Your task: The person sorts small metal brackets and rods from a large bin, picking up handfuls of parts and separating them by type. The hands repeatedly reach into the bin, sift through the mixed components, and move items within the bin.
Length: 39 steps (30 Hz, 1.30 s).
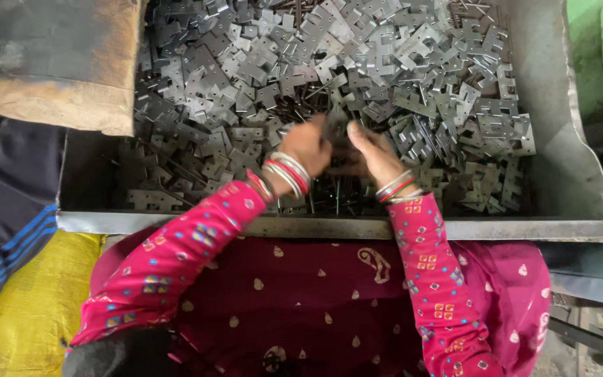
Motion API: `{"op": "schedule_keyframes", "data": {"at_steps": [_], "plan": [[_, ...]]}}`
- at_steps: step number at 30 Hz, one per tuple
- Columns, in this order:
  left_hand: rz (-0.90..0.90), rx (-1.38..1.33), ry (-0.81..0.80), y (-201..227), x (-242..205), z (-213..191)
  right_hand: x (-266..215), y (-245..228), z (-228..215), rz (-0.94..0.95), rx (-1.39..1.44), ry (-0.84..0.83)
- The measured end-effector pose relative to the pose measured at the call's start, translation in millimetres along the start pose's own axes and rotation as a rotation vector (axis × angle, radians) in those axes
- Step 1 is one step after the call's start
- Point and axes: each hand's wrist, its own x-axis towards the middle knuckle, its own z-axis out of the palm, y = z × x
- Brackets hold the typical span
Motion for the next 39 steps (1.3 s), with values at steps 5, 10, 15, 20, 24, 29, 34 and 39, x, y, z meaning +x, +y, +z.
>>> {"op": "schedule_keyframes", "data": {"at_steps": [5,10,15,20,24,29,34,39], "plan": [[0.058,0.36,0.406,-60.7,36.0,-75.2,1.1,10.3,-39.7,-0.555,-1.47,0.422],[-0.204,1.148,0.742,-146.0,45.0,-204.3,-4.4,17.2,-68.3,-0.358,-1.634,0.286],[-0.276,1.106,0.969,-235.2,8.2,-259.4,-4.1,16.5,-52.9,-0.299,-1.711,0.313],[-0.184,1.237,1.035,-181.7,26.0,-233.6,-12.8,0.8,-41.0,-0.385,-1.494,0.204],[0.161,1.038,0.572,-80.7,35.5,-154.0,-21.9,-13.4,-38.2,-0.335,-1.19,0.063],[0.084,0.703,-0.368,-22.5,8.9,-43.0,-42.1,-29.6,-30.7,-0.472,-0.452,0.065],[-0.061,0.714,-0.419,-16.9,-6.9,-3.0,-44.1,-38.9,-55.2,-0.615,0.423,-0.023],[-0.084,0.498,-0.672,-25.3,5.4,-15.2,-36.5,-28.5,-91.9,-0.677,0.871,0.182]]}}
